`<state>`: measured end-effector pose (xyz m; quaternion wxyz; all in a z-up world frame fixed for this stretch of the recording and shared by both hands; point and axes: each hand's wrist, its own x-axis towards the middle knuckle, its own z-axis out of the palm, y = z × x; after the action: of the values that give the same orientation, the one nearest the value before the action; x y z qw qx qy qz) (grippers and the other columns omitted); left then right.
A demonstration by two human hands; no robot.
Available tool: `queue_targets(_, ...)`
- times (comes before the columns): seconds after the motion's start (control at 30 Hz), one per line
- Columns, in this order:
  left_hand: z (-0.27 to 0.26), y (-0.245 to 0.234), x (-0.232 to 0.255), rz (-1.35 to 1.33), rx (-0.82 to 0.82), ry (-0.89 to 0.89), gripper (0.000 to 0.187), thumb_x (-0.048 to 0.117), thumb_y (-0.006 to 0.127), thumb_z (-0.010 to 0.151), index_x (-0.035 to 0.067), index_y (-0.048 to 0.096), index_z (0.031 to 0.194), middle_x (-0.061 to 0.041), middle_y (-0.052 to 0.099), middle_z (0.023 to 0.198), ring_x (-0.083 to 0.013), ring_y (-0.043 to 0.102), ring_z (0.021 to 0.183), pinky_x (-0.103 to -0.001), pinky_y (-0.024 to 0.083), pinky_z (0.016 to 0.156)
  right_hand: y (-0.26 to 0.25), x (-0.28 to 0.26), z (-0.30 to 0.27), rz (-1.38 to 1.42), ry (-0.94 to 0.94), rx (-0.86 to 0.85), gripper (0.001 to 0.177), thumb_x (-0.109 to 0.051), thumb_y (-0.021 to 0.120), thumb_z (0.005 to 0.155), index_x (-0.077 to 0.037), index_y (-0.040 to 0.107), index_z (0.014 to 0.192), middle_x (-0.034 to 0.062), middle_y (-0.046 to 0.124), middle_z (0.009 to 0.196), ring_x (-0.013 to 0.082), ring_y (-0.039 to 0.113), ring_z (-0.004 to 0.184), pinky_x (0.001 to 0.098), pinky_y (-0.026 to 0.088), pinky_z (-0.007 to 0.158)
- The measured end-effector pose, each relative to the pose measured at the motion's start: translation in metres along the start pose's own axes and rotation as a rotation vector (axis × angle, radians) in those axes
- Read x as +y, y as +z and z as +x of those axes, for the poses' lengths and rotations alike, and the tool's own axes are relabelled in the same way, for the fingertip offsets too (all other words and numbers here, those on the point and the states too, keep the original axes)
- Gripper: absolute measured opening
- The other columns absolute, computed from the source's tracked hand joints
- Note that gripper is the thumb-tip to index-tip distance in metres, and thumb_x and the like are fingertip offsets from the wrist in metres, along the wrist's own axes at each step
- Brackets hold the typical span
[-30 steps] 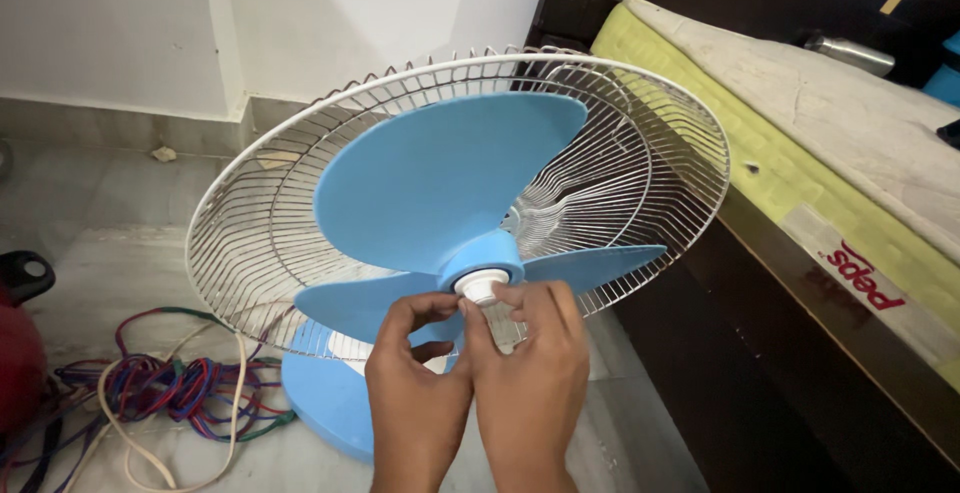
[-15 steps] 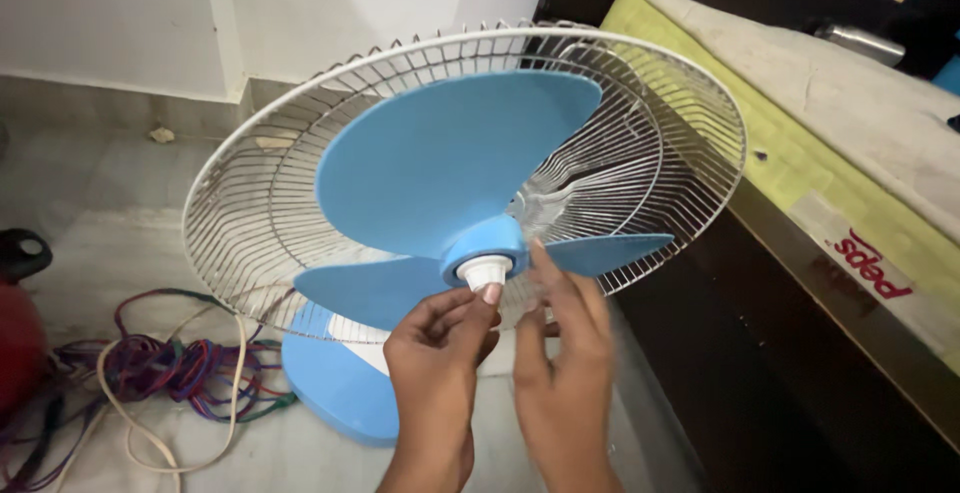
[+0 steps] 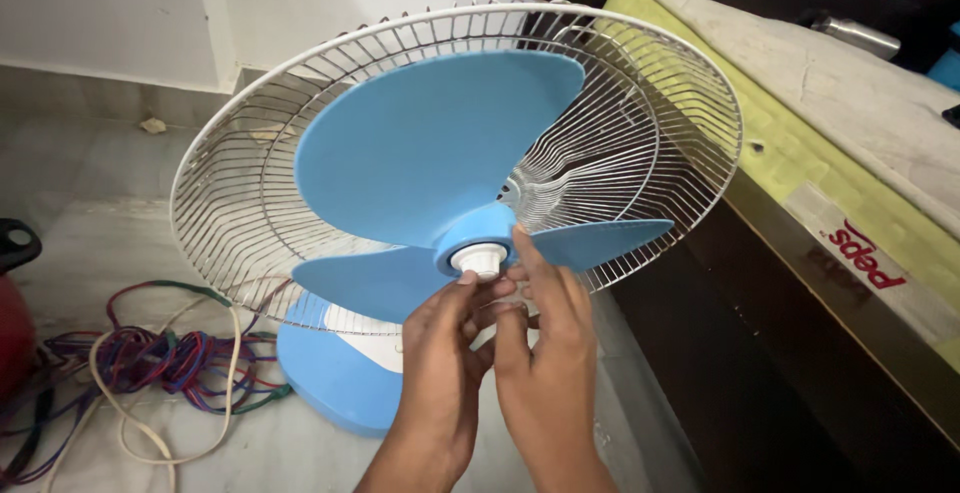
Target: The person assembles a blue pedestal fan by attaching the fan blades to the motor hub, securing them with a white plastic nut, and then wiping the fan's base and neck with a pink cloth. The task is performed in a bedroom with a bed and mattress visible in the background.
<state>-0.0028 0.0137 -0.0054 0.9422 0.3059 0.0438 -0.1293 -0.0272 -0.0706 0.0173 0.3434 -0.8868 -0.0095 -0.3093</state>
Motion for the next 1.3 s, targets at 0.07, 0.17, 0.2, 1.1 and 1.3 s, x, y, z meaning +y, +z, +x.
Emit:
queue_targets(0.07,0.000,-0.001,0.002,0.027,-0.031,-0.023,0.041,0.032,0.050,0.094,0.002,0.071,0.112,-0.007,0.074,0.103,-0.0212,0.069,0.091,-0.039,0.055,0.081,0.000,0.000,0.000,-0.007,0.003,0.002,0.058,-0.003,0.056,0.087,-0.013,0.058,0.144,0.0069,0.061,0.104,0.0188,0.062,0.087,0.0323,0.052,0.068)
queue_targets(0.17,0.002,-0.004,0.003,0.034,-0.081,-0.070,0.045,0.034,0.045,0.097,0.002,0.069,0.119,-0.007,0.070,0.106,-0.0221,0.067,0.095,-0.041,0.054,0.085,0.000,0.001,0.000,-0.001,-0.013,0.015,0.058,-0.002,0.056,0.086,-0.014,0.059,0.143,0.0070,0.060,0.106,0.0172,0.063,0.086,0.0309,0.053,0.068)
queue_targets(0.2,0.004,-0.006,0.003,0.031,-0.101,-0.087,0.046,0.034,0.045,0.098,0.002,0.068,0.121,-0.007,0.068,0.106,-0.0223,0.066,0.097,-0.042,0.054,0.086,0.001,0.002,0.000,0.013,-0.015,0.020,0.058,-0.002,0.055,0.086,-0.013,0.060,0.142,0.0073,0.059,0.108,0.0166,0.064,0.086,0.0304,0.054,0.069)
queue_targets(1.1,-0.010,-0.006,-0.013,1.023,0.169,1.115,0.049,-0.015,0.054,0.079,0.002,0.070,0.121,-0.014,0.065,0.120,-0.0294,0.068,0.106,-0.034,0.055,0.080,0.022,-0.005,0.015,0.640,0.511,0.223,0.022,-0.010,0.081,0.078,0.004,0.074,0.094,0.0083,0.076,0.084,0.0117,0.068,0.074,0.0256,0.055,0.066)
queue_targets(1.3,-0.005,-0.010,-0.014,1.032,0.167,1.071,0.051,-0.013,0.060,0.082,0.004,0.067,0.129,-0.014,0.062,0.120,-0.0295,0.068,0.107,-0.036,0.055,0.084,0.025,-0.009,0.019,0.643,0.506,0.214,0.025,-0.008,0.082,0.076,0.004,0.069,0.094,0.0091,0.074,0.083,0.0129,0.068,0.073,0.0277,0.056,0.062)
